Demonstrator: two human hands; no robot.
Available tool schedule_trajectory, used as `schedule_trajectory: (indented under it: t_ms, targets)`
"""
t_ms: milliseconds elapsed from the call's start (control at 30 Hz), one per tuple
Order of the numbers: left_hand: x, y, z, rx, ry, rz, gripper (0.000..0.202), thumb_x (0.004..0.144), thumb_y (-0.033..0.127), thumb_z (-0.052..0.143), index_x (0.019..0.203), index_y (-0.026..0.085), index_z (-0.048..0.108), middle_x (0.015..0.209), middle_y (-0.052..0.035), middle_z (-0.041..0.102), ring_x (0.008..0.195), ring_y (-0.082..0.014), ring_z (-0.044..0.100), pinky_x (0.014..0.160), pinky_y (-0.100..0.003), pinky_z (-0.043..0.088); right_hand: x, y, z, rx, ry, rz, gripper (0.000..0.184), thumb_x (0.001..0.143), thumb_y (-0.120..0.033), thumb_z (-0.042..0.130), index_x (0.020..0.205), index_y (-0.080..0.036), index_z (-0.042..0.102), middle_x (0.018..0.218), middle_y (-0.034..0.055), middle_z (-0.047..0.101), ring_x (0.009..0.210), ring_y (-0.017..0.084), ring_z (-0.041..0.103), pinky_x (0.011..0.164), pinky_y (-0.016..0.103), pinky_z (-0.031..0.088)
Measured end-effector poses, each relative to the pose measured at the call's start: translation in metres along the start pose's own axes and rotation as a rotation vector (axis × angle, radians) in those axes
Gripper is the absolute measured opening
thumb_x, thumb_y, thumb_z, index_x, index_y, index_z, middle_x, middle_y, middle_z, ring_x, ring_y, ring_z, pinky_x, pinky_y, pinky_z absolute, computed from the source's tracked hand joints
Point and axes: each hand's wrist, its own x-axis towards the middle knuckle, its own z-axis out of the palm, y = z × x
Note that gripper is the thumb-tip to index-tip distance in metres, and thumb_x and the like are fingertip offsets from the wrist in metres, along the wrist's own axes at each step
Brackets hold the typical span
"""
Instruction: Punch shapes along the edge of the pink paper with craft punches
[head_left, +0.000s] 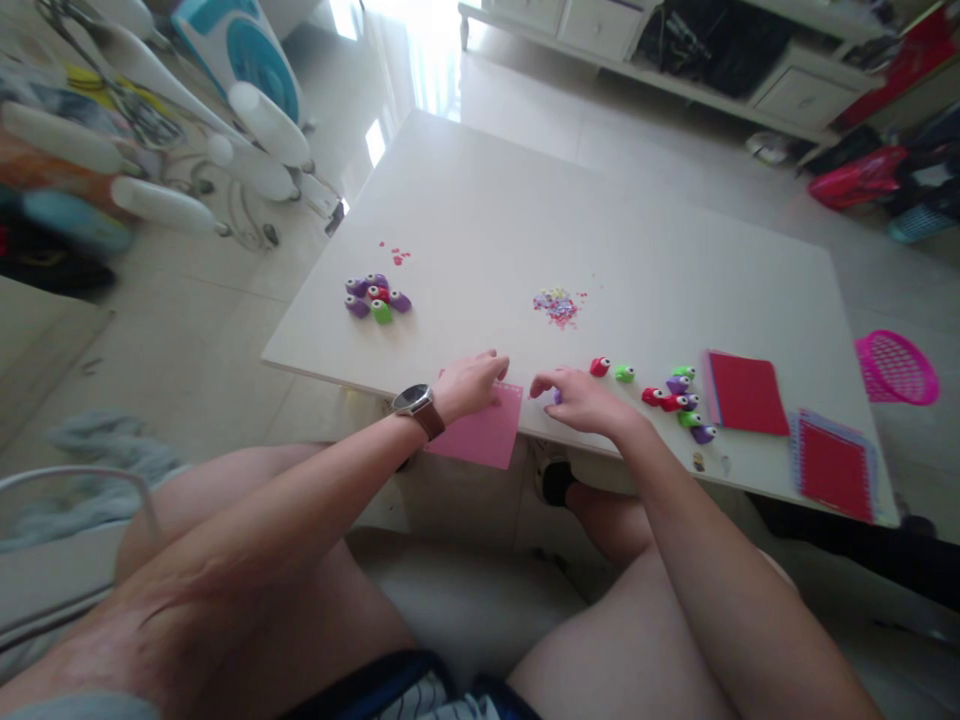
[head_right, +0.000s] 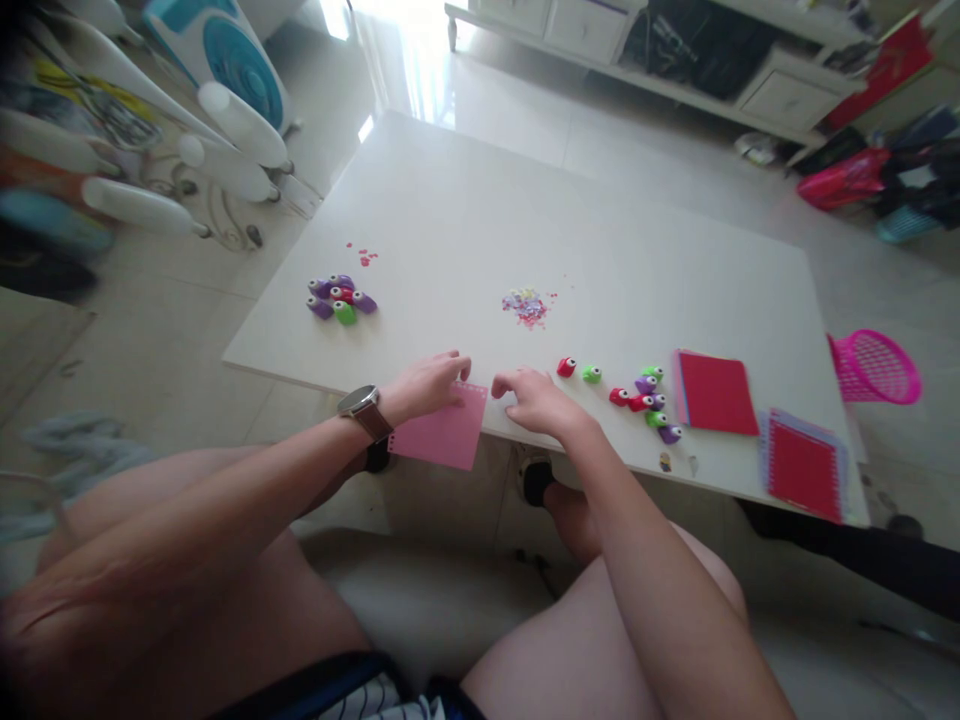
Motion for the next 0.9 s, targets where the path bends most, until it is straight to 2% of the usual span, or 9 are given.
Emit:
schedule_trajectory:
  t_ms: [200,267,333,400,467,667,767,900]
  targets:
    - [0.002,-0.003,0.003,0.008,-0.028,0.0,0.013,0.08,0.024,0.068,0.092,0.021,0.065,0.091,-0.0045,0.071,0.085,-0.0209,0.064,0.067,-0.03,0.042,0.004,0.0,0.002,0.017,-0.067,0.0,0.038,0.078,-0.005,0.058,0.109,-0.022,0.073,0.117,0.0054,0.075,0.106,0.022,0.066,0.091,0.029,0.048]
    - [0.002,-0.003,0.002,0.005,-0.04,-0.006,0.01,0.08,0.025,0.068,0.089,0.021,0.065,0.09,-0.0047,0.071,0.083,-0.0205,0.064,0.067,-0.03,0.041,0.006,0.005,0.001,-0.018,0.023,0.06,0.036,0.083,-0.013,0.06,0.118,-0.019,0.07,0.123,0.0101,0.073,0.113,0.026,0.065,0.098,0.034,0.048]
    - [0.002,-0.003,0.002,-0.002,-0.046,-0.014,0.01,0.079,0.024,0.067,0.089,0.021,0.066,0.09,-0.0046,0.071,0.083,-0.0205,0.064,0.067,-0.03,0.042,0.008,0.011,0.0,-0.066,0.185,0.168,0.044,0.088,-0.022,0.061,0.131,-0.016,0.063,0.132,0.0164,0.068,0.124,0.031,0.06,0.106,0.042,0.045]
    - [0.003,-0.004,0.003,-0.008,-0.044,-0.017,0.011,0.078,0.023,0.067,0.089,0.022,0.067,0.09,-0.0044,0.072,0.084,-0.0204,0.064,0.068,-0.03,0.042,0.01,0.017,-0.003,-0.077,0.311,0.265,0.051,0.09,-0.025,0.059,0.139,-0.013,0.057,0.139,0.0196,0.064,0.131,0.034,0.056,0.111,0.046,0.042]
    - [0.003,-0.005,0.004,-0.013,-0.037,-0.013,0.011,0.078,0.024,0.067,0.089,0.022,0.067,0.09,-0.0044,0.071,0.084,-0.0205,0.064,0.067,-0.03,0.042,0.01,0.021,-0.005,-0.052,0.338,0.302,0.049,0.09,-0.022,0.056,0.138,-0.013,0.057,0.141,0.0186,0.064,0.132,0.032,0.057,0.111,0.044,0.042]
    - [0.003,-0.006,0.007,-0.016,-0.032,-0.004,0.007,0.08,0.025,0.065,0.087,0.022,0.066,0.088,-0.0045,0.07,0.082,-0.0206,0.063,0.066,-0.031,0.041,0.007,0.023,-0.009,-0.083,0.221,0.303,0.039,0.09,-0.023,0.057,0.128,-0.017,0.066,0.134,0.0136,0.07,0.124,0.029,0.064,0.106,0.04,0.045]
    - [0.003,-0.003,0.007,-0.002,-0.001,-0.001,0.007,0.085,0.024,0.063,0.09,0.021,0.067,0.093,-0.0054,0.07,0.085,-0.0205,0.063,0.072,-0.031,0.045,0.004,0.024,-0.009,-0.09,0.154,0.24,0.034,0.087,-0.027,0.067,0.119,-0.016,0.069,0.127,0.0127,0.072,0.114,0.027,0.067,0.098,0.034,0.048]
    - [0.002,0.008,0.003,0.092,0.083,0.027,0.015,0.095,0.018,0.052,0.097,0.018,0.067,0.101,-0.009,0.069,0.096,-0.0216,0.062,0.081,-0.033,0.049,0.002,0.023,-0.005,-0.129,0.054,0.21,0.027,0.082,-0.018,0.072,0.109,-0.015,0.07,0.116,0.0123,0.074,0.102,0.023,0.068,0.087,0.028,0.048]
